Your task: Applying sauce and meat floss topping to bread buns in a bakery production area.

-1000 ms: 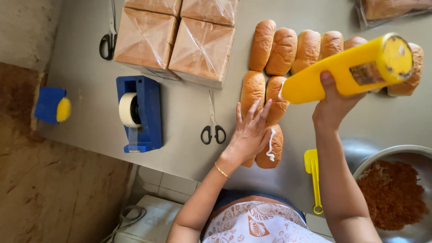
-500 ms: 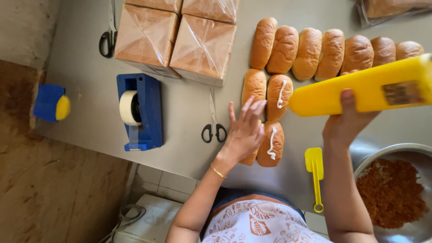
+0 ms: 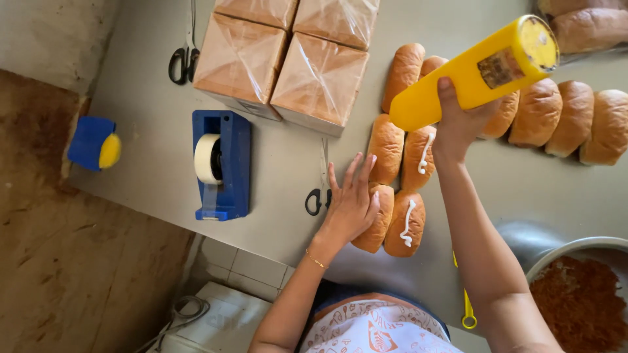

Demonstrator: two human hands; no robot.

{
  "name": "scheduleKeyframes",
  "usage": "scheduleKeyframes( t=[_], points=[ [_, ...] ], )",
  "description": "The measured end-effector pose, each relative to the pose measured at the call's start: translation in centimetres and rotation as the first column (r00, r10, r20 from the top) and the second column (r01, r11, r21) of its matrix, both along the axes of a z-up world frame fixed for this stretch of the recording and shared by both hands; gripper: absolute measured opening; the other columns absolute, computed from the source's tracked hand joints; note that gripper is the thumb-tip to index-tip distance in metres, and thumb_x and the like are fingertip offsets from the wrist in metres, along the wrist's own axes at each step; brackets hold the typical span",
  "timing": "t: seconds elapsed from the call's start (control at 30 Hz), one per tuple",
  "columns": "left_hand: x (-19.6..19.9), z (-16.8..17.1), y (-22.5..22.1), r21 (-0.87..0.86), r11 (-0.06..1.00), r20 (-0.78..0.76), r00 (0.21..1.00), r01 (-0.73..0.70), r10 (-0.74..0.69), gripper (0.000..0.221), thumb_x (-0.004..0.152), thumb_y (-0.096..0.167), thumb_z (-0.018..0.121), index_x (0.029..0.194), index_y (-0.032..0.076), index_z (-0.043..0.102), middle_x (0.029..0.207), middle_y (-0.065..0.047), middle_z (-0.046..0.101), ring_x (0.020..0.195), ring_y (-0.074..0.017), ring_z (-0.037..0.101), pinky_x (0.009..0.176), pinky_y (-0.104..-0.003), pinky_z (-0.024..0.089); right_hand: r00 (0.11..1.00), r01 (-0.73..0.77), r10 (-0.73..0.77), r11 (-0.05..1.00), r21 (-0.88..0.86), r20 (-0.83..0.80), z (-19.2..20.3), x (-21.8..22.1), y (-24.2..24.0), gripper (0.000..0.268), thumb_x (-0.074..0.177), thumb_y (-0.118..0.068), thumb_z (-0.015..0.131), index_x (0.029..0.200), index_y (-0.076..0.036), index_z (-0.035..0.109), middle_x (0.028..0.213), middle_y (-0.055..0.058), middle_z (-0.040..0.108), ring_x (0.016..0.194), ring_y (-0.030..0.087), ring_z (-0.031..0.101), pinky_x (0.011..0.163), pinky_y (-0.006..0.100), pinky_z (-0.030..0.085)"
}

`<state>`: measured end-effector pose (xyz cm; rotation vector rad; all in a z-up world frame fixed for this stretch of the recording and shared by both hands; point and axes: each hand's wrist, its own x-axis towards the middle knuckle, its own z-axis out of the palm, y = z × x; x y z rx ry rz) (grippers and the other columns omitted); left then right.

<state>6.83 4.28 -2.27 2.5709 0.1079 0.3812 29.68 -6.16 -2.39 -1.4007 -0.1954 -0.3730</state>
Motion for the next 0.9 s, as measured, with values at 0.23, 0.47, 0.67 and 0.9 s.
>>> scheduleKeyframes(
  t=[0.23, 0.47, 0.67, 0.9],
  points=[
    [-0.1, 0.3, 0.3, -0.019, 1.0, -0.048, 0.999, 0.012, -0.013, 0.082, 0.091, 0.023, 0.045, 0.162, 0.003, 0.009, 0.165, -0.007, 0.033, 0.154, -0.0312, 0.027, 0.117, -0.074, 0.011, 0.995, -0.066, 0.067, 0.998, -0.015, 0.068, 0.7, 0.2, 0.3, 0.068, 0.089, 0.001, 0.1, 0.136, -0.014, 0.053, 0.117, 0.007, 0.065, 0.106, 0.021, 0.068, 0.092, 0.041, 0.062],
    [-0.4, 2.3, 0.4, -0.081, 0.997, -0.068, 0.998, 0.01, -0.015, 0.071, 0.097, 0.022, 0.052, 0.155, -0.006, 0.02, 0.163, -0.016, 0.031, 0.153, -0.0321, 0.026, 0.122, -0.072, 0.007, 0.993, -0.116, 0.117, 0.992, -0.053, 0.021, 3.4, -2.2, -0.2, 0.058, 0.102, -0.001, 0.083, 0.138, -0.004, 0.039, 0.129, 0.014, 0.055, 0.116, 0.025, 0.059, 0.105, 0.035, 0.052],
    [-0.8, 1.8, 0.3, -0.096, 0.995, -0.067, 0.998, 0.001, -0.007, 0.073, 0.097, 0.023, 0.051, 0.156, -0.005, 0.017, 0.159, -0.016, 0.039, 0.152, -0.0339, 0.026, 0.122, -0.071, 0.007, 0.989, -0.145, 0.144, 0.989, -0.033, -0.035, 3.5, -5.0, -2.6, 0.056, 0.104, -0.015, 0.079, 0.137, -0.004, 0.035, 0.135, 0.017, 0.047, 0.123, 0.027, 0.054, 0.108, 0.037, 0.049],
    [-1.2, 2.3, 0.2, -0.085, 0.996, -0.037, 0.999, -0.003, 0.0, 0.071, 0.097, 0.021, 0.051, 0.154, -0.006, 0.019, 0.158, -0.018, 0.04, 0.152, -0.0344, 0.028, 0.122, -0.072, 0.009, 0.98, -0.174, 0.18, 0.982, 0.069, -0.086, 3.1, -6.7, -3.1, 0.057, 0.101, -0.011, 0.081, 0.139, -0.008, 0.037, 0.134, 0.011, 0.05, 0.121, 0.021, 0.055, 0.108, 0.033, 0.049]
  ],
)
